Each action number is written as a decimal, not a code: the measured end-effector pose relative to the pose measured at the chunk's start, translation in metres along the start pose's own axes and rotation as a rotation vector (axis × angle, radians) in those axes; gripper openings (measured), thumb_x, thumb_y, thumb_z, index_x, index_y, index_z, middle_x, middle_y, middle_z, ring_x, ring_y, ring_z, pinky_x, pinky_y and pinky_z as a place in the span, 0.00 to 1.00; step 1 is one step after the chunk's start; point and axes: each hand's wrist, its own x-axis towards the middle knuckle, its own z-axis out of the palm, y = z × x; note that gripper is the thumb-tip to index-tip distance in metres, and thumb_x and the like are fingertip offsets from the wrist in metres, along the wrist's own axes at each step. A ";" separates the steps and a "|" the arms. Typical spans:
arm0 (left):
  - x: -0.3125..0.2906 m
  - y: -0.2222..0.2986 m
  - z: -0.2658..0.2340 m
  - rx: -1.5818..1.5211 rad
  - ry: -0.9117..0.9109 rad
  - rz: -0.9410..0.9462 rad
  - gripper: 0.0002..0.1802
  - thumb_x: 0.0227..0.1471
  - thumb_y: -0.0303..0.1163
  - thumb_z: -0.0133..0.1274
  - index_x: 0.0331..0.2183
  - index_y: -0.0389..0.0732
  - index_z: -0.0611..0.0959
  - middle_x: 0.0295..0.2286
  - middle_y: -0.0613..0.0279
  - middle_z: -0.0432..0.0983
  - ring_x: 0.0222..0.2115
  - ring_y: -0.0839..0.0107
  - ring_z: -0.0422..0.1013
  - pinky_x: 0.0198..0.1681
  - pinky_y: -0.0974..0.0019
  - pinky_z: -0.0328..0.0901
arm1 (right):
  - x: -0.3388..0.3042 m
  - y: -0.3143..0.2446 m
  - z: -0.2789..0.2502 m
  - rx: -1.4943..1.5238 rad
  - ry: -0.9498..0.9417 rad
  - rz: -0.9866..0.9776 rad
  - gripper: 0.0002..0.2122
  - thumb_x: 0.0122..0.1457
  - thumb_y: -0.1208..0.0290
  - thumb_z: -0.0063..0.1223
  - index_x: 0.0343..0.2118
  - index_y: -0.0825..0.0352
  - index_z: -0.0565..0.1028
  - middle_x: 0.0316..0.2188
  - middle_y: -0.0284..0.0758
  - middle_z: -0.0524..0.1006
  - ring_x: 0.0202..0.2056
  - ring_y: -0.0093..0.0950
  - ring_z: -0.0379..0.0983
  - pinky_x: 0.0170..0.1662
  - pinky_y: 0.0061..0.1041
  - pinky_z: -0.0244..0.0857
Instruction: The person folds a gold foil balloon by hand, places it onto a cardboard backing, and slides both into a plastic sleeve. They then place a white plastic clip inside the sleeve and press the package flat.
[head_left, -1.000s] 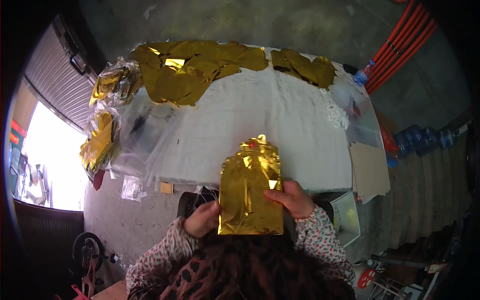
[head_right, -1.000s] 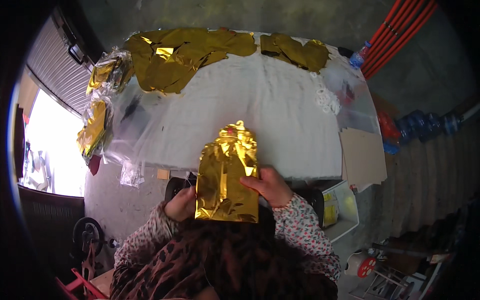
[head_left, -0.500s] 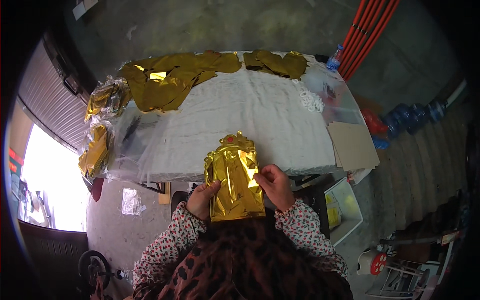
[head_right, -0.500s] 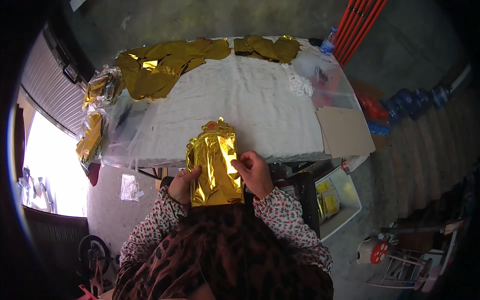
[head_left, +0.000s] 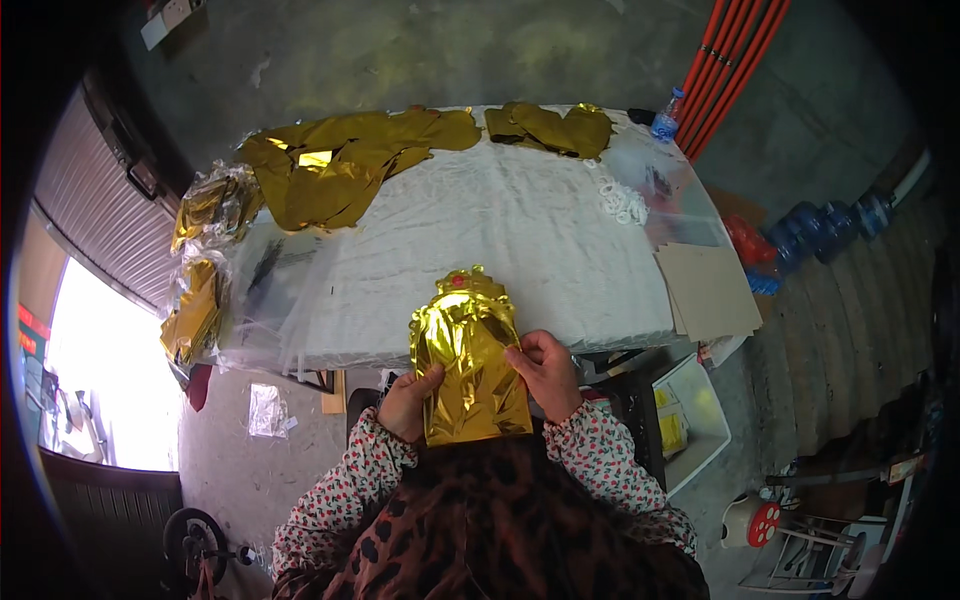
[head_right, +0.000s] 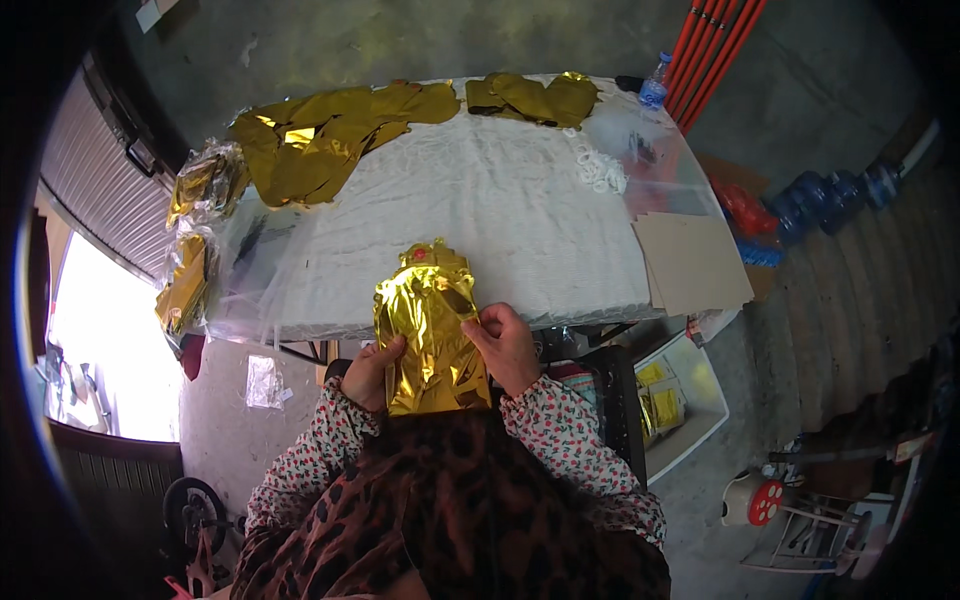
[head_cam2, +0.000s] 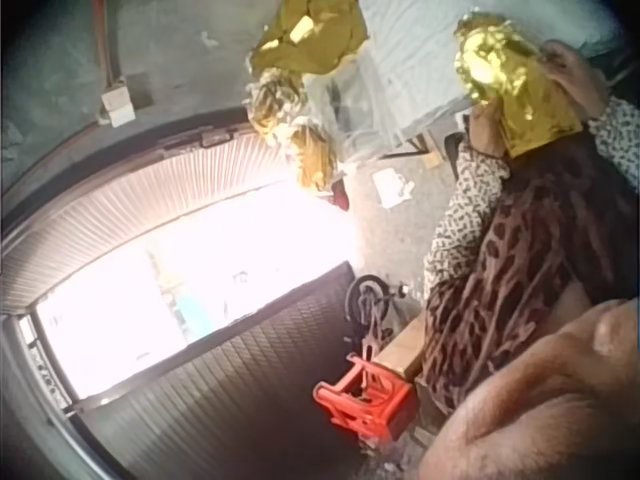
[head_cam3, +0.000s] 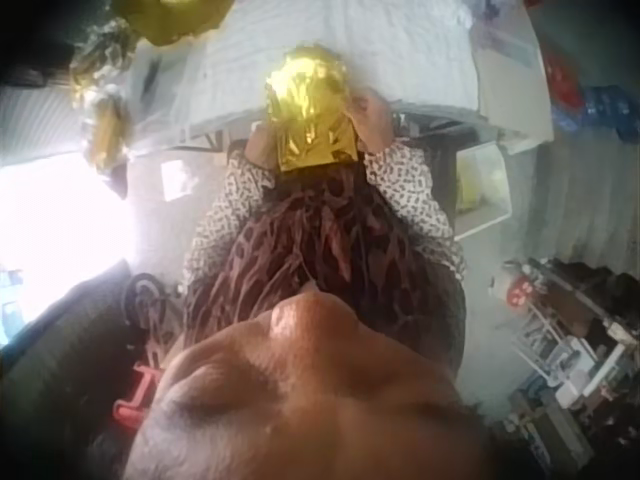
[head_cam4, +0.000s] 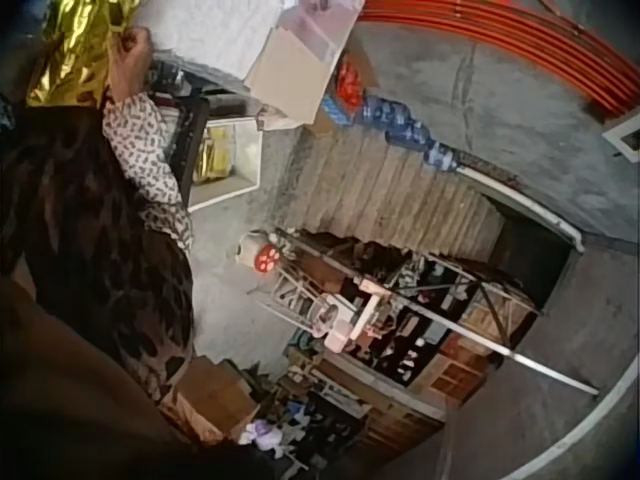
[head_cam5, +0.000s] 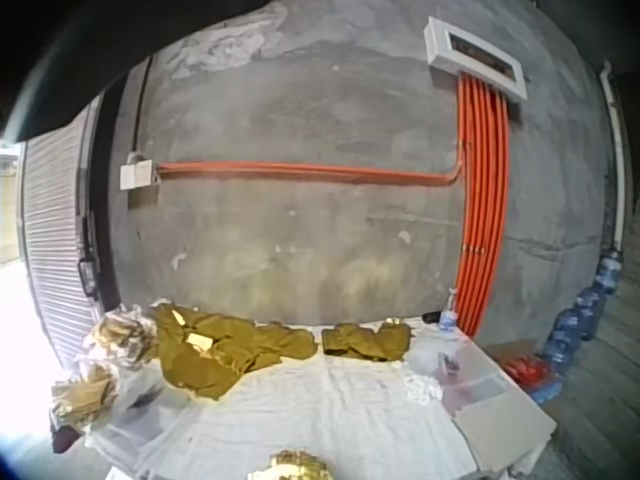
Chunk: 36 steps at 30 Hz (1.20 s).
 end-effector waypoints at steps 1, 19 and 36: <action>0.001 -0.001 -0.001 -0.001 0.004 0.012 0.16 0.61 0.32 0.44 0.46 0.32 0.74 0.42 0.54 0.76 0.41 0.63 0.74 0.46 0.60 0.70 | -0.004 -0.003 0.000 0.036 0.047 0.002 0.10 0.57 0.71 0.58 0.34 0.73 0.70 0.23 0.31 0.76 0.25 0.14 0.69 0.27 0.15 0.63; 0.041 0.121 0.075 0.917 0.087 0.979 0.09 0.52 0.28 0.56 0.34 0.31 0.81 0.27 0.66 0.78 0.28 0.81 0.69 0.33 0.75 0.64 | 0.085 -0.135 -0.033 -0.031 0.018 -0.224 0.09 0.57 0.77 0.55 0.40 0.74 0.74 0.33 0.32 0.78 0.32 0.15 0.72 0.38 0.14 0.65; 0.020 0.089 0.005 1.916 -0.249 0.898 0.31 0.39 0.23 0.55 0.50 0.40 0.72 0.51 0.54 0.68 0.56 0.55 0.61 0.59 0.48 0.53 | 0.046 -0.030 -0.040 -0.905 -0.206 -0.924 0.17 0.42 0.80 0.56 0.39 0.69 0.74 0.46 0.39 0.74 0.52 0.39 0.68 0.54 0.38 0.63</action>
